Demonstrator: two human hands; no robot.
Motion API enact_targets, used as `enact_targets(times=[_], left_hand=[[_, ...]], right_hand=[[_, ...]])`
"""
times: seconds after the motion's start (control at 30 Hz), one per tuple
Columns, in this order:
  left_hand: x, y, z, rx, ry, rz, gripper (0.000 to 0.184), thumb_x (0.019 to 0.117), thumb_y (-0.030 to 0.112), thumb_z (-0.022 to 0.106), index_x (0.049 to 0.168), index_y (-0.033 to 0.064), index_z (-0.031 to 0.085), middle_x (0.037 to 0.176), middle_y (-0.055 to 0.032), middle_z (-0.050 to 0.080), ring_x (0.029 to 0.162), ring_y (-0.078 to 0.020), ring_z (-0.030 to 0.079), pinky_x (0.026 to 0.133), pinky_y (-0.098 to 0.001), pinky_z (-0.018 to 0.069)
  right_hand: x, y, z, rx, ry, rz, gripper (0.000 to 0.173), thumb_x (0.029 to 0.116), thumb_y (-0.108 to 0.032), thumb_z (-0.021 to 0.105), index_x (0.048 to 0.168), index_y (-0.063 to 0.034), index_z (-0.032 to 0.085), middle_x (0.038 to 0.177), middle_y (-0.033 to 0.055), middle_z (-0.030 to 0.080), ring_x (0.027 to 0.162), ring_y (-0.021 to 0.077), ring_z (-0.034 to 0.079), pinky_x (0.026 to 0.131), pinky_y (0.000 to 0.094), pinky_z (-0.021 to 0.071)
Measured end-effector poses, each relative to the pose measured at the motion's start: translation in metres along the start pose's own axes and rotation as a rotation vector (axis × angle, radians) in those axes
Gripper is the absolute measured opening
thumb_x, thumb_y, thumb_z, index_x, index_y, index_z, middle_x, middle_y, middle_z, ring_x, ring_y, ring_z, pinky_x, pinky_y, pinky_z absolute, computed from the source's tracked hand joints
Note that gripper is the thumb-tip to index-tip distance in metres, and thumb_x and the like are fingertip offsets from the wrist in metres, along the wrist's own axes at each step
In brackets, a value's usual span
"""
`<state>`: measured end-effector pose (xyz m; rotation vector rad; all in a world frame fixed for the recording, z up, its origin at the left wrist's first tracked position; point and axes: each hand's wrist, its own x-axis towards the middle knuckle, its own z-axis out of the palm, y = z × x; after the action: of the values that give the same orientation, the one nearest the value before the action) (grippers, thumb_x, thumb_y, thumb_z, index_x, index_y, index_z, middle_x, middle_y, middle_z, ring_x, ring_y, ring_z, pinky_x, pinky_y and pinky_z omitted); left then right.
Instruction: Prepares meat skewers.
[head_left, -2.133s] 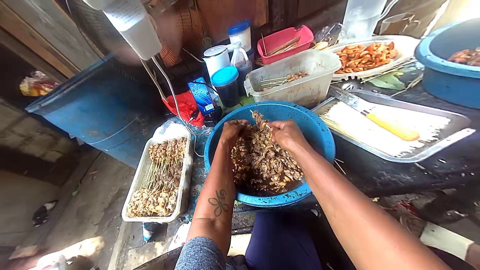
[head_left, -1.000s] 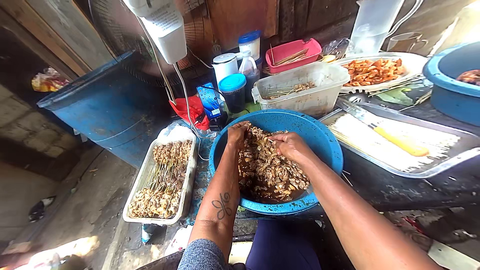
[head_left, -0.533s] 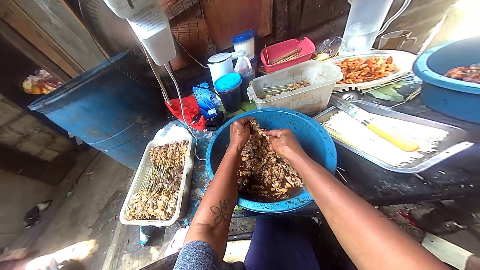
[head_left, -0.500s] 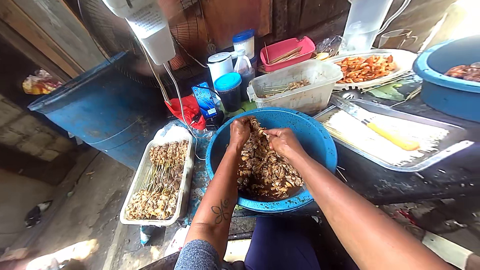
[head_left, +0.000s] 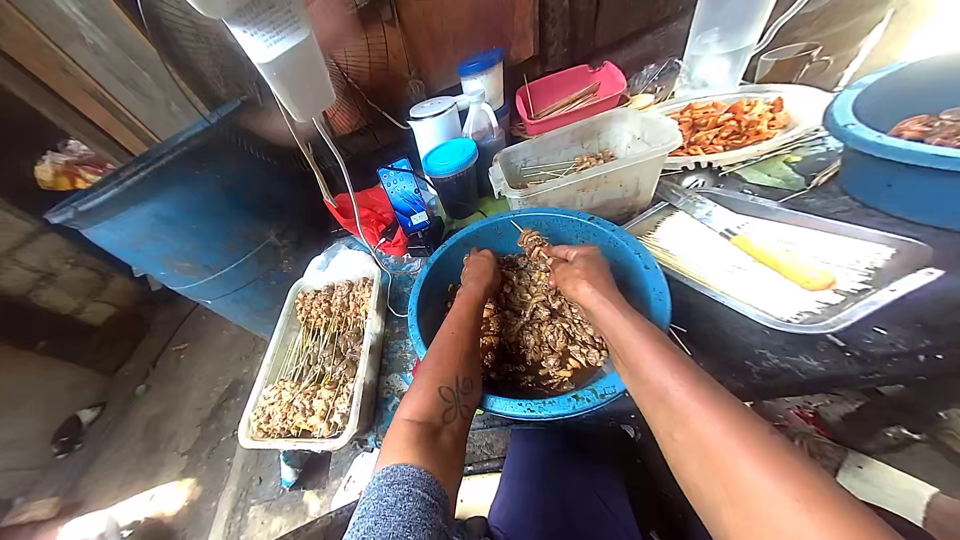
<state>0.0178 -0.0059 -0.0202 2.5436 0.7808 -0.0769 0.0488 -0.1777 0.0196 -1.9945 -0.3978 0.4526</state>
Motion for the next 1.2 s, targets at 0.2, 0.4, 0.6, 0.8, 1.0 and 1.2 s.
enact_targets(times=[0.2,0.4,0.6,0.8,1.0,1.2], left_hand=[[-0.004,-0.015,-0.015,-0.69,0.234,0.019,0.02,0.1038,0.011,0.058,0.113,-0.0043,0.067,0.1,-0.0163,0.069,0.088,-0.0225,0.066,0.081,-0.0408,0.0554],[-0.002,-0.018,-0.007,-0.216,0.045,0.046,0.024,0.099,0.01,0.064,0.121,0.0021,0.071,0.122,-0.0209,0.069,0.118,-0.0368,0.065,0.103,-0.0584,0.0488],[0.002,-0.015,-0.011,-0.394,0.085,0.069,0.021,0.1021,0.01,0.06,0.115,-0.0031,0.07,0.114,-0.0223,0.069,0.109,-0.0332,0.065,0.099,-0.0532,0.0493],[0.004,-0.013,-0.001,-0.218,-0.022,0.053,0.026,0.1045,0.013,0.056,0.122,0.0008,0.07,0.124,-0.0229,0.067,0.12,-0.0372,0.063,0.104,-0.0575,0.0472],[0.0,-0.014,-0.009,-0.994,0.133,0.094,0.023,0.1057,0.01,0.052,0.112,-0.0063,0.068,0.105,-0.0142,0.068,0.096,-0.0178,0.062,0.089,-0.0374,0.0521],[-0.008,-0.001,-0.017,-1.341,0.197,0.031,0.022,0.1092,0.011,0.045,0.119,-0.002,0.06,0.093,-0.0075,0.065,0.08,-0.0145,0.065,0.074,-0.0318,0.0569]], right_hand=[[-0.003,-0.003,-0.003,-0.052,-0.052,0.008,0.033,0.1084,-0.008,0.047,0.133,-0.0068,0.07,0.112,0.021,0.071,0.096,0.0337,0.066,0.089,0.0549,0.0505],[-0.004,-0.004,-0.002,-0.054,-0.064,0.006,0.034,0.1083,-0.007,0.047,0.134,-0.0057,0.069,0.113,0.0208,0.07,0.093,0.0316,0.066,0.087,0.0529,0.0513],[-0.004,-0.003,-0.004,-0.037,-0.065,0.009,0.033,0.1089,-0.007,0.047,0.133,-0.0055,0.069,0.115,0.021,0.07,0.091,0.031,0.066,0.087,0.0521,0.0517],[-0.003,-0.002,-0.001,-0.031,-0.062,0.007,0.033,0.1085,-0.008,0.047,0.133,-0.0054,0.069,0.112,0.0209,0.07,0.091,0.0316,0.066,0.086,0.0532,0.0512],[-0.003,-0.003,-0.004,-0.019,-0.062,-0.006,0.033,0.1084,-0.007,0.048,0.132,-0.0051,0.07,0.113,0.0215,0.071,0.093,0.0329,0.066,0.088,0.0552,0.0509],[-0.004,-0.002,-0.004,-0.035,-0.065,-0.031,0.033,0.1086,-0.007,0.047,0.132,-0.0048,0.07,0.108,0.0209,0.07,0.091,0.0318,0.066,0.086,0.053,0.0512]])
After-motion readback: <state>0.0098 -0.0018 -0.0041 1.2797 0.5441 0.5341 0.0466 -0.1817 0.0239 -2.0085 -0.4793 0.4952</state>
